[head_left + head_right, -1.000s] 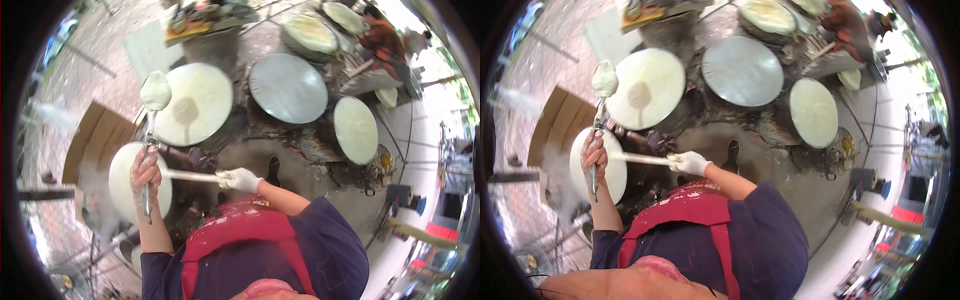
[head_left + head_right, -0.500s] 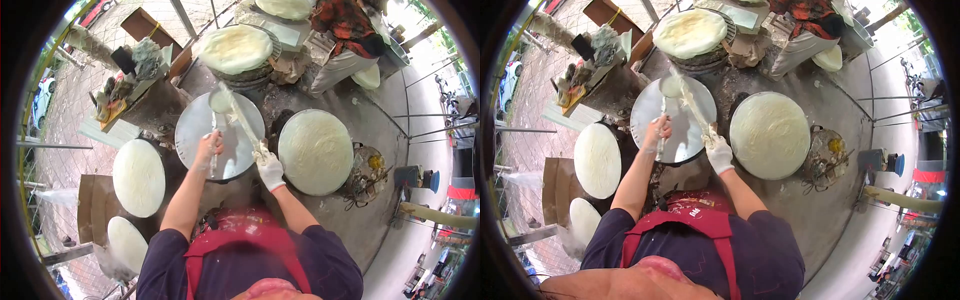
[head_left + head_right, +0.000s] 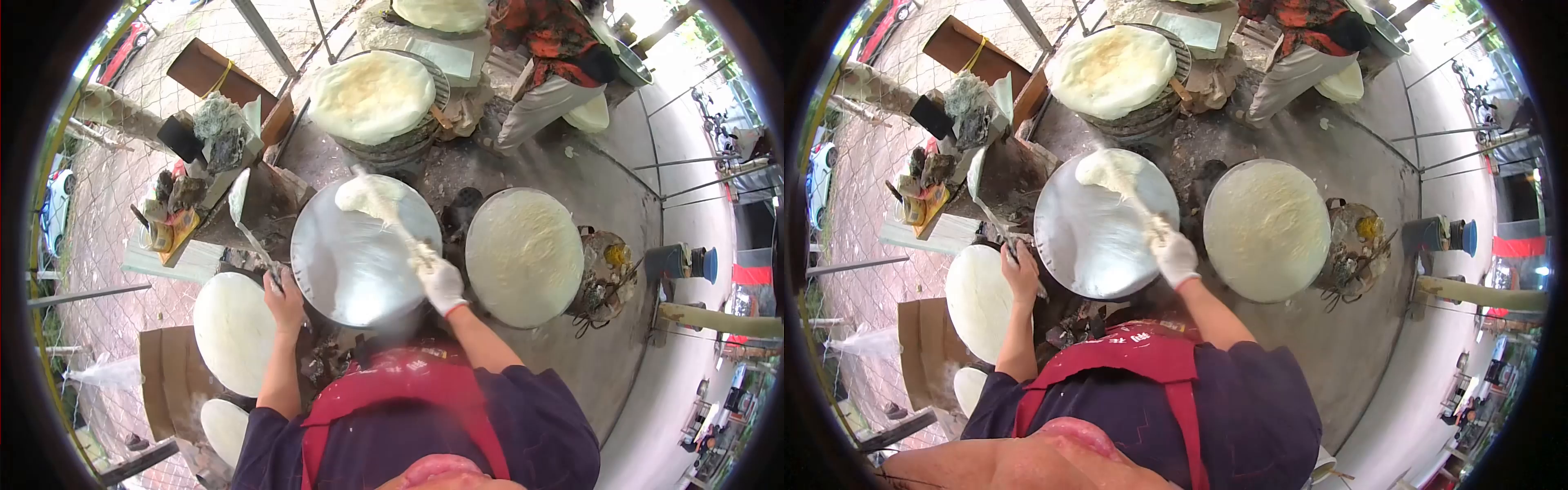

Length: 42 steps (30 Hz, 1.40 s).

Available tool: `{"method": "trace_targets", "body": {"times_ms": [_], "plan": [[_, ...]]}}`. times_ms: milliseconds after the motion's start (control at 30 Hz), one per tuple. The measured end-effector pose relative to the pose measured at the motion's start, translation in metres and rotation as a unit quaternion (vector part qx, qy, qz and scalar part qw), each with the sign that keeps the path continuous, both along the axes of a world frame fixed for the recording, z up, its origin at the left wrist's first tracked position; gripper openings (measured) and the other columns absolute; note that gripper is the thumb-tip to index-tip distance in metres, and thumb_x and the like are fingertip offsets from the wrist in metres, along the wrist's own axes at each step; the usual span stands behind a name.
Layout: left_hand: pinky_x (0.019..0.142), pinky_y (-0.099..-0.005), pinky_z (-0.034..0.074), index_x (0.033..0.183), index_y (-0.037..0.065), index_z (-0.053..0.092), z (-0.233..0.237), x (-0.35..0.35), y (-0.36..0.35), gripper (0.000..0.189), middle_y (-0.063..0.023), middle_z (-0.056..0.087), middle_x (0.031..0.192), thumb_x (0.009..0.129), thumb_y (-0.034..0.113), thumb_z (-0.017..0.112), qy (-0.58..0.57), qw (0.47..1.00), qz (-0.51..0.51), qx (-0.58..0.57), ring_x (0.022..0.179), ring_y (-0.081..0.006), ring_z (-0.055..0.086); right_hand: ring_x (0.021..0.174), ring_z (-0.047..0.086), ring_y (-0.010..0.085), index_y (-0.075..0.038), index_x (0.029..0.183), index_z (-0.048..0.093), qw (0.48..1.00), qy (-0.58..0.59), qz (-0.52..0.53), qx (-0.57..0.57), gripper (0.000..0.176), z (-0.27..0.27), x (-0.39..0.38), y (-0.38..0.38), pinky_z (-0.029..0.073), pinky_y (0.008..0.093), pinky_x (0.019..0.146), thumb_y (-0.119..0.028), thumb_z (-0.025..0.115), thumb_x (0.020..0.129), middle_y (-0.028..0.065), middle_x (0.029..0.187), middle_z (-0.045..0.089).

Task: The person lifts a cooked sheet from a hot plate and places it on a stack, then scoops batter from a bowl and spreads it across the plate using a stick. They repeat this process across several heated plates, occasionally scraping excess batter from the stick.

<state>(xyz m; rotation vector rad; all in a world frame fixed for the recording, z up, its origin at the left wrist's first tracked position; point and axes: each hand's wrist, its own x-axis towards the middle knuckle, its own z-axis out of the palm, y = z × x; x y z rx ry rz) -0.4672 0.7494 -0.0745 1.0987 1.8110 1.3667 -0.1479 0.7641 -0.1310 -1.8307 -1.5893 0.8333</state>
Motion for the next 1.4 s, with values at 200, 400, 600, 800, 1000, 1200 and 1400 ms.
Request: {"method": "trace_targets", "body": {"times_ms": [200, 400, 600, 800, 1000, 1200, 1400], "plan": [[0.034, -0.0207, 0.028, 0.098, 0.005, 0.047, -0.004, -0.018, -0.034, 0.009, 0.0023, 0.042, 0.057, 0.099, 0.014, 0.047, -0.06, 0.997, -0.035, -0.035, 0.039, -0.0043, 0.038, 0.085, 0.059, 0.0073, 0.0, 0.117, 0.062, 0.939, 0.322, -0.03, -0.121, 0.03, -0.049, -0.036, -0.002, 0.047, 0.0226, 0.083, -0.014, 0.056, 0.091, 0.004, 0.094, 0.068], [0.035, -0.0216, 0.03, 0.099, 0.002, 0.048, 0.009, 0.007, -0.053, 0.013, 0.0003, 0.043, 0.059, 0.1, 0.015, 0.044, -0.037, 0.999, 0.019, 0.012, 0.04, -0.0058, 0.039, 0.095, 0.065, 0.029, -0.009, 0.117, 0.064, 0.986, 0.153, 0.04, -0.045, 0.036, -0.019, 0.028, 0.039, 0.05, 0.0335, 0.082, -0.03, 0.062, 0.088, 0.0147, 0.106, 0.067], [0.038, -0.0174, 0.032, 0.101, 0.004, 0.049, 0.03, 0.036, -0.069, 0.012, 0.0016, 0.044, 0.065, 0.099, 0.015, 0.044, -0.077, 0.991, 0.082, -0.076, 0.046, -0.003, 0.039, 0.087, 0.064, 0.0135, -0.004, 0.113, 0.066, 0.945, 0.25, 0.16, -0.135, 0.033, -0.037, 0.009, 0.058, 0.049, 0.0265, 0.083, -0.024, 0.065, 0.088, 0.0102, 0.099, 0.07], [0.042, -0.0147, 0.033, 0.097, 0.006, 0.05, 0.025, 0.052, -0.106, 0.01, 0.0045, 0.043, 0.068, 0.099, 0.015, 0.046, -0.132, 0.978, 0.132, -0.091, 0.054, -0.0003, 0.039, 0.102, 0.062, 0.0133, -0.001, 0.118, 0.062, 0.958, 0.16, 0.209, -0.115, 0.036, -0.011, 0.063, 0.115, 0.046, 0.0257, 0.092, -0.021, 0.065, 0.088, 0.0131, 0.115, 0.066], [0.039, -0.0172, 0.032, 0.09, 0.005, 0.049, 0.022, 0.066, -0.137, 0.012, 0.0039, 0.044, 0.066, 0.098, 0.013, 0.045, -0.077, 0.975, 0.169, -0.122, 0.049, -0.0013, 0.04, 0.086, 0.066, 0.02, -0.002, 0.108, 0.066, 0.929, 0.182, 0.267, -0.181, 0.031, -0.043, 0.012, 0.094, 0.05, 0.0316, 0.078, -0.024, 0.062, 0.087, 0.0115, 0.095, 0.07], [0.039, -0.0182, 0.03, 0.086, 0.007, 0.048, 0.021, 0.074, -0.147, 0.012, 0.0046, 0.042, 0.062, 0.097, 0.01, 0.047, -0.086, 0.966, 0.204, -0.137, 0.046, -0.0007, 0.037, 0.08, 0.062, 0.0096, 0.003, 0.107, 0.065, 0.929, 0.216, 0.278, -0.111, 0.024, -0.027, 0.047, 0.148, 0.05, 0.0241, 0.071, -0.013, 0.056, 0.092, 0.0089, 0.093, 0.07], [0.035, -0.021, 0.03, 0.083, 0.009, 0.046, 0.019, 0.08, -0.152, 0.017, 0.0043, 0.039, 0.056, 0.099, 0.016, 0.046, -0.14, 0.955, 0.219, -0.145, 0.039, -0.0036, 0.035, 0.085, 0.059, 0.0077, 0.004, 0.11, 0.064, 0.847, 0.299, 0.355, -0.26, 0.024, -0.047, 0.017, 0.113, 0.048, 0.0224, 0.079, -0.008, 0.059, 0.089, 0.0055, 0.101, 0.067]]}}
